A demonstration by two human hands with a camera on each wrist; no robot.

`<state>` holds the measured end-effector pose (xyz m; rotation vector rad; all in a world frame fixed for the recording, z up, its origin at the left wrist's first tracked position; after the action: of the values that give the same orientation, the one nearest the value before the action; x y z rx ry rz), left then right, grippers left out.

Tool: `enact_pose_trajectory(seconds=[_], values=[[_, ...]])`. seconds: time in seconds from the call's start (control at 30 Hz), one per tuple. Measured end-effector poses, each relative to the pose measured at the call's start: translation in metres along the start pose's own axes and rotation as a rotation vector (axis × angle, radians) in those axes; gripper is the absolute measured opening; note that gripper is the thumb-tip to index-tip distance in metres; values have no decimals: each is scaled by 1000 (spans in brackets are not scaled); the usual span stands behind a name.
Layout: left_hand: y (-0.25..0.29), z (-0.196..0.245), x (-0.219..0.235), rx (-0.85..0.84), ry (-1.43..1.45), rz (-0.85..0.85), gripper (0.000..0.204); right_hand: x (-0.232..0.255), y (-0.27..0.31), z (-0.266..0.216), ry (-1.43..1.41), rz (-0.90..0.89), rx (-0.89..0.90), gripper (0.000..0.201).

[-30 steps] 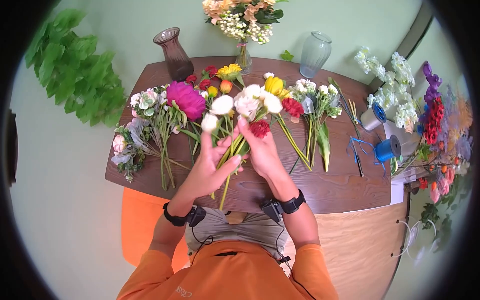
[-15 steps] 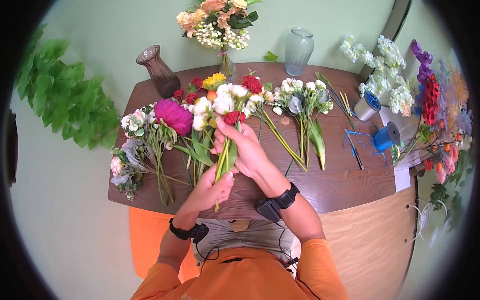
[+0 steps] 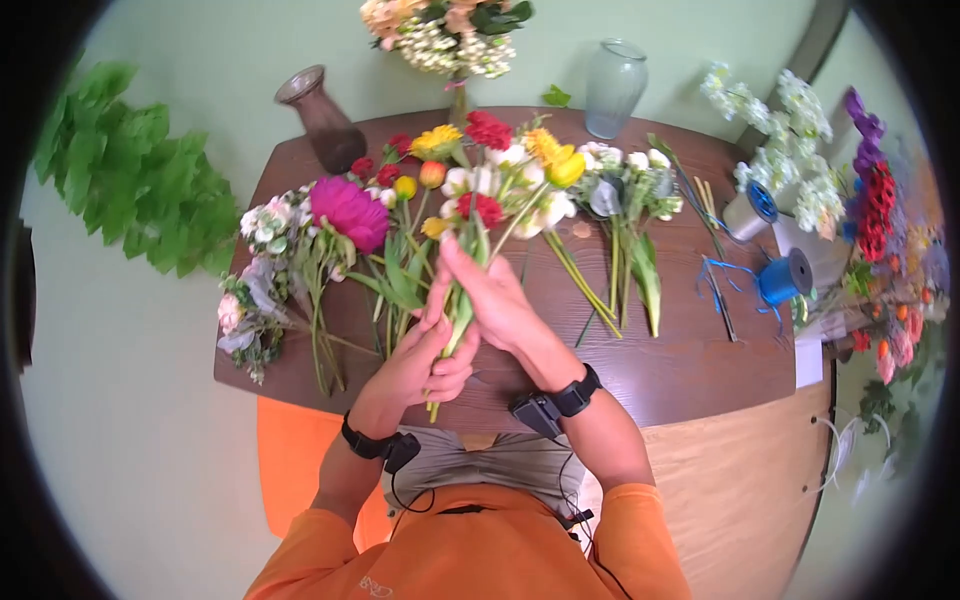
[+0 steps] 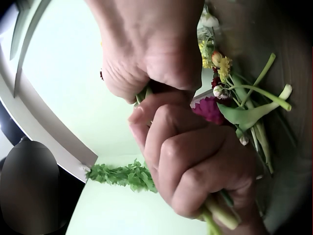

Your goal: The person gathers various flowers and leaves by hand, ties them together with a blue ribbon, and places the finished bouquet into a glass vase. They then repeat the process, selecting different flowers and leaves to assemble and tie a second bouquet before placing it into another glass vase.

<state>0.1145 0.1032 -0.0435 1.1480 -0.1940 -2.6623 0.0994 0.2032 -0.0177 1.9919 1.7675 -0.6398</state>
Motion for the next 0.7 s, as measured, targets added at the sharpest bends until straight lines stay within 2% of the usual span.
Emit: enact_pose_trajectory(seconds=[0.03,0.1,0.13,0.17,0.23,0.27,0.33,0.4,0.47,0.53,0.57,0.63,0.67,0.7], values=[[-2,-5,9,-18,10,31,36,2,0,0,75,66,2,44],[-3,-7,2,-86,80,-148,46,-1,-2,2,63,107,23,45],[-1,-8,5,-71,32,-60,54,-1,-2,3,81,133,44,44],[2,-1,-1,-70,6,-46,55,-1,-2,3,101,163,68,44],[3,-8,15,-56,-201,2,45,-6,-1,-3,192,176,148,45],[8,-7,16,-65,-196,16,45,-4,0,-6,236,230,140,46],[34,29,16,-519,-931,384,25,10,0,-9,227,256,199,42],[78,57,23,-754,-1034,687,27,12,1,-19,183,298,211,40],[124,55,73,-633,-754,858,24,17,0,-22,173,276,216,40],[172,66,108,-429,-930,1114,34,17,-1,-21,159,260,219,38],[185,67,123,-429,-934,1119,34,16,-1,-20,154,256,219,38],[209,65,159,-259,-1102,1372,49,12,-2,-16,166,222,212,39],[209,66,164,-243,-1108,1400,61,10,-2,-13,165,212,210,39],[206,70,164,-248,-1104,1411,61,10,-3,-11,179,225,202,38]])
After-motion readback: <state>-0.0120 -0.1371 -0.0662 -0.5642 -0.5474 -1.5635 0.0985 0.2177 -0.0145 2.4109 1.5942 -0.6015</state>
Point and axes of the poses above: each hand's wrist, its own y-axis away from the middle knuckle, its own x-axis out of the back of the hand, z = x × y, the point moved 7 cm from there along -y, towards the middle knuckle, and after that the axes turned 1 degree about y, right-handed, at the moved point
